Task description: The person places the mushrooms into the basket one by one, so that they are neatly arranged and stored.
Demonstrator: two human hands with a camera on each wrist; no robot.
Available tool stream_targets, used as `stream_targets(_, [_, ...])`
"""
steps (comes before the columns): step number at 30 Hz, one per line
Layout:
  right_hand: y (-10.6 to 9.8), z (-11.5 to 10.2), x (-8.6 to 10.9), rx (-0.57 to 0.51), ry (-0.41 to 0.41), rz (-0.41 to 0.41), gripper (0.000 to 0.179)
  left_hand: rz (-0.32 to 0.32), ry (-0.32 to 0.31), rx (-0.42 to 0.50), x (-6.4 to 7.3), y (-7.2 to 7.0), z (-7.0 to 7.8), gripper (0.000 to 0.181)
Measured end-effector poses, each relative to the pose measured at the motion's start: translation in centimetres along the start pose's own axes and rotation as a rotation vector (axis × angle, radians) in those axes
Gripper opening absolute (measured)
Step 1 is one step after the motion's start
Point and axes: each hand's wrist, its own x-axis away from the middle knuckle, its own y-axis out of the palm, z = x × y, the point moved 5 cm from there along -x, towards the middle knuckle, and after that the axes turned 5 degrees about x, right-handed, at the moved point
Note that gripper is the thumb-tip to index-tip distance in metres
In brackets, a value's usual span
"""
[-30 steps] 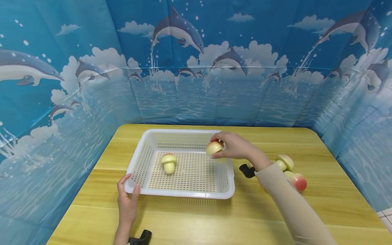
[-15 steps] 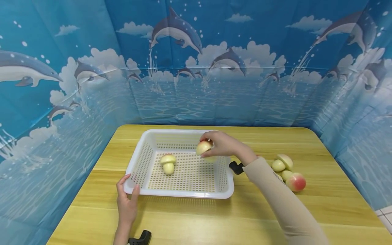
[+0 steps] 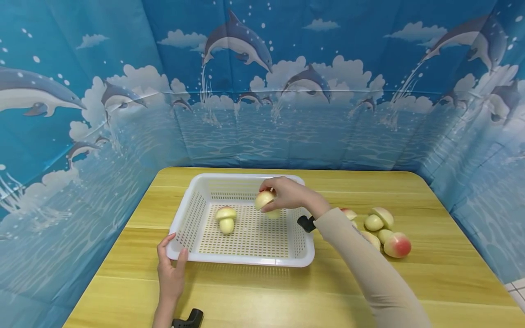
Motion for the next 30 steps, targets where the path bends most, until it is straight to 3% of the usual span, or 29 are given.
stream_targets(6, [0.4, 0.1, -0.7, -0.023, -0.005, -0.015, 0.048, 0.0, 0.006, -0.003, 0.0, 0.0, -0.1, 0.05])
stream_targets(13, [1.5, 0.1, -1.8, -0.032, -0.008, -0.038, 0.047, -0.003, 0.002, -0.018, 0.1, 0.1, 4.1, 0.047])
stream_targets(16, [2.1, 0.3, -2.2, -0.034, 0.001, -0.049, 0.047, -0.005, -0.005, -0.011, 0.1, 0.1, 4.3, 0.048])
stream_targets(22, [2.4, 0.5, -2.7, -0.048, 0.012, -0.057, 0.048, -0.005, -0.007, -0.021, 0.1, 0.1, 4.1, 0.047])
stream_targets(30, [3.2, 0.7, -3.3, -0.062, 0.036, -0.08, 0.042, -0.006, -0.012, -0.001, 0.1, 0.1, 0.2, 0.051])
